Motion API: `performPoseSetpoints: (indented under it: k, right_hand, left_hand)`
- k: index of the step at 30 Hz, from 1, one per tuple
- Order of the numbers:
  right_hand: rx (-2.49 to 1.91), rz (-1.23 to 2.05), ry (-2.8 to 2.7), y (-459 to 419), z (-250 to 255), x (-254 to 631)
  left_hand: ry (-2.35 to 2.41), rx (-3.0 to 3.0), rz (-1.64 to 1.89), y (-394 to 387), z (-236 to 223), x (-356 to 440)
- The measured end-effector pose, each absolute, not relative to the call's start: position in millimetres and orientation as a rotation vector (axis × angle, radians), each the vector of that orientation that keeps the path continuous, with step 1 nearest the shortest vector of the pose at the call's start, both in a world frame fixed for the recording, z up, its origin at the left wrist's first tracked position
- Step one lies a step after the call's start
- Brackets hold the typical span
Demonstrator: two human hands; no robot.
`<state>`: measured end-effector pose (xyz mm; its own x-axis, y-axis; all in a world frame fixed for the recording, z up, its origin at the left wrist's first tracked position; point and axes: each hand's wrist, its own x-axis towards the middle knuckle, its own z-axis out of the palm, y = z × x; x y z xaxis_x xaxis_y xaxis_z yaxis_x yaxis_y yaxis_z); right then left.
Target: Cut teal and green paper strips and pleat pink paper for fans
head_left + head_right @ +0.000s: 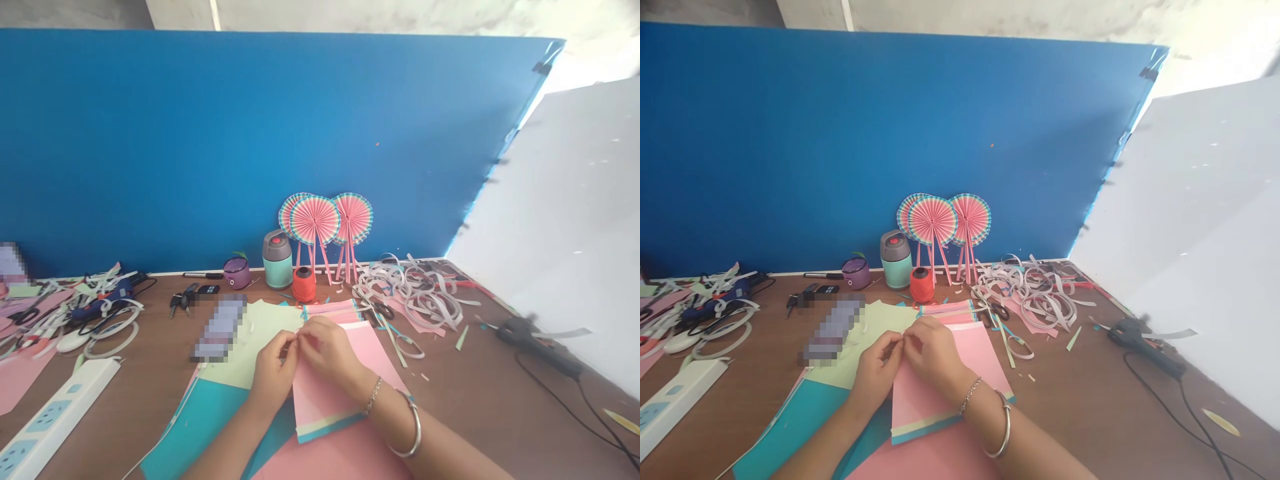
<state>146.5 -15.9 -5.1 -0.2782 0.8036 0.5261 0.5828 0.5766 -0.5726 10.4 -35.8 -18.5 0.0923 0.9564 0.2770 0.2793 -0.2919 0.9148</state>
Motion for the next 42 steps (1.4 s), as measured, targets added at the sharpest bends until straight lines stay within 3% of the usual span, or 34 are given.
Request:
performPoseSetpoints:
  k: [15, 22, 42]
  right_hand:
    - [-1.025, 0.543, -1.862, -12, -9, 149]
    - [-1.098, 0.273, -1.965, -9, -9, 158]
    - [-1.136, 0.291, -2.075, -8, -15, 158]
  left_hand:
    - [1.242, 1.652, 1.266, -34, -21, 10]
    - [1.241, 1.596, 1.271, -33, -20, 10]
    - [1.282, 1.417, 1.244, -27, -22, 8]
